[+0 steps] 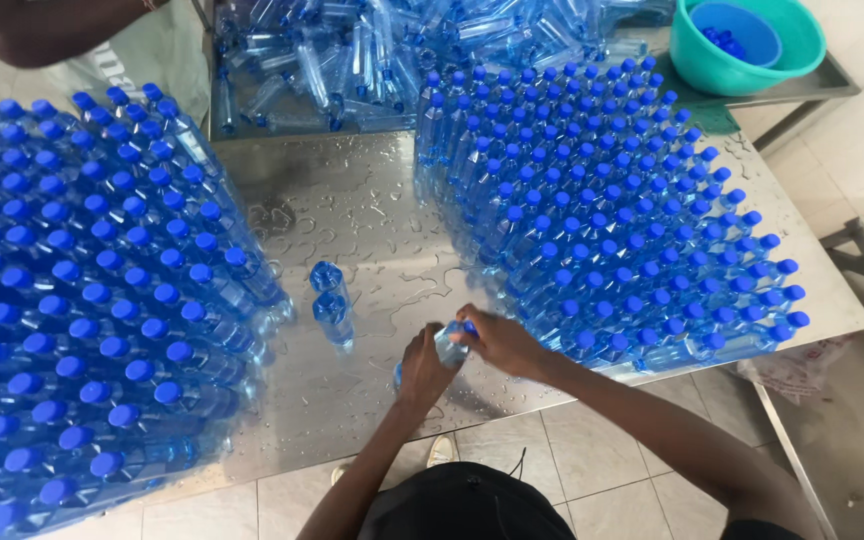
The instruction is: The person repeatedly picks up plastic water bottles from a large pile on a metal table, screws blue caps onto them, and places the capped bottles into a separate pile. The task is performed by hand without tools.
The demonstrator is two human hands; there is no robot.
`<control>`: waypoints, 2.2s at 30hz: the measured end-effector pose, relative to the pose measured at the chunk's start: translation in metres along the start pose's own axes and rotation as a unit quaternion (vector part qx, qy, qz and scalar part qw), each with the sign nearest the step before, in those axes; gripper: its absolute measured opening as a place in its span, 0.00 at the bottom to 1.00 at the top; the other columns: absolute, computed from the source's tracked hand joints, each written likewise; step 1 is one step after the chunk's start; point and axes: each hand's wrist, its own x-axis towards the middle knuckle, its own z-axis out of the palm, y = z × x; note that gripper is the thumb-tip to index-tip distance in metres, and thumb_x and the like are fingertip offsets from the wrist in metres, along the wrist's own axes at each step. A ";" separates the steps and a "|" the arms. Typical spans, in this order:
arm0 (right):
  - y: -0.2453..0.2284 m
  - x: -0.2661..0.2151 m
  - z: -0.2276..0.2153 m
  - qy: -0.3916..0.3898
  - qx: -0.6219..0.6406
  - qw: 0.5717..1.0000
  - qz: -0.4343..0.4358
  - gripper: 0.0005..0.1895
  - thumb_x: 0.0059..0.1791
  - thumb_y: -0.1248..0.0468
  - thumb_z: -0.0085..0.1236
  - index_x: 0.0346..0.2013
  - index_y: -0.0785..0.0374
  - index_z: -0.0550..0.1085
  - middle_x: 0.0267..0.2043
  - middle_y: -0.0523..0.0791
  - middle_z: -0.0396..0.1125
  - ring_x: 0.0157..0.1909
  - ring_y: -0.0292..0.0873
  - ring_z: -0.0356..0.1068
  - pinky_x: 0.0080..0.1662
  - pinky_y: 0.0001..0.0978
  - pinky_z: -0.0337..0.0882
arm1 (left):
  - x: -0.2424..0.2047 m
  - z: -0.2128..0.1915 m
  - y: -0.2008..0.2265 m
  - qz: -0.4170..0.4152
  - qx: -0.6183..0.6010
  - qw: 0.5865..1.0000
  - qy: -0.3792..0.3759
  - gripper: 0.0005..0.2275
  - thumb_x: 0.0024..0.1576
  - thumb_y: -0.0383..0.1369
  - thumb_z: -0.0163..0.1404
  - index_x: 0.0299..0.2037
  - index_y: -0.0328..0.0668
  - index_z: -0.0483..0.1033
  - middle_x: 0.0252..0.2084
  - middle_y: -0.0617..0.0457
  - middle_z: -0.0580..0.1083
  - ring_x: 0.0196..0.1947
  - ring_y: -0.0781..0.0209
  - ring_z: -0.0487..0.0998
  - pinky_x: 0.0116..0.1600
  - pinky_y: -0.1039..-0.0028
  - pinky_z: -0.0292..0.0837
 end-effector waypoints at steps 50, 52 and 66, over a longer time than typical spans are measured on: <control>-0.263 0.161 0.322 -0.007 0.172 0.985 0.032 0.42 0.55 0.35 0.59 0.72 0.56 0.57 0.66 0.55 0.66 0.67 0.62 0.72 0.66 0.60 0.74 | -0.227 -0.192 -0.228 -0.231 -0.264 0.909 0.226 0.28 0.61 0.26 0.56 0.74 0.43 0.67 0.65 0.37 0.71 0.65 0.29 0.76 0.62 0.47 0.82; -0.249 0.161 0.324 -0.012 0.161 0.986 0.033 0.42 0.54 0.36 0.60 0.72 0.55 0.56 0.67 0.55 0.67 0.67 0.62 0.72 0.66 0.61 0.74 | -0.221 -0.192 -0.226 -0.230 -0.280 0.904 0.226 0.28 0.62 0.26 0.55 0.75 0.41 0.65 0.68 0.35 0.68 0.67 0.26 0.74 0.64 0.47 0.80; -0.186 0.039 0.181 -0.001 0.279 0.960 -0.011 0.28 0.60 0.51 0.47 0.73 0.57 0.67 0.69 0.55 0.68 0.73 0.64 0.66 0.67 0.57 0.71 | -0.149 -0.154 -0.172 -0.105 -0.274 0.943 0.157 0.60 0.39 0.47 0.79 0.82 0.43 0.54 0.81 0.35 0.57 0.81 0.30 0.55 0.83 0.44 0.48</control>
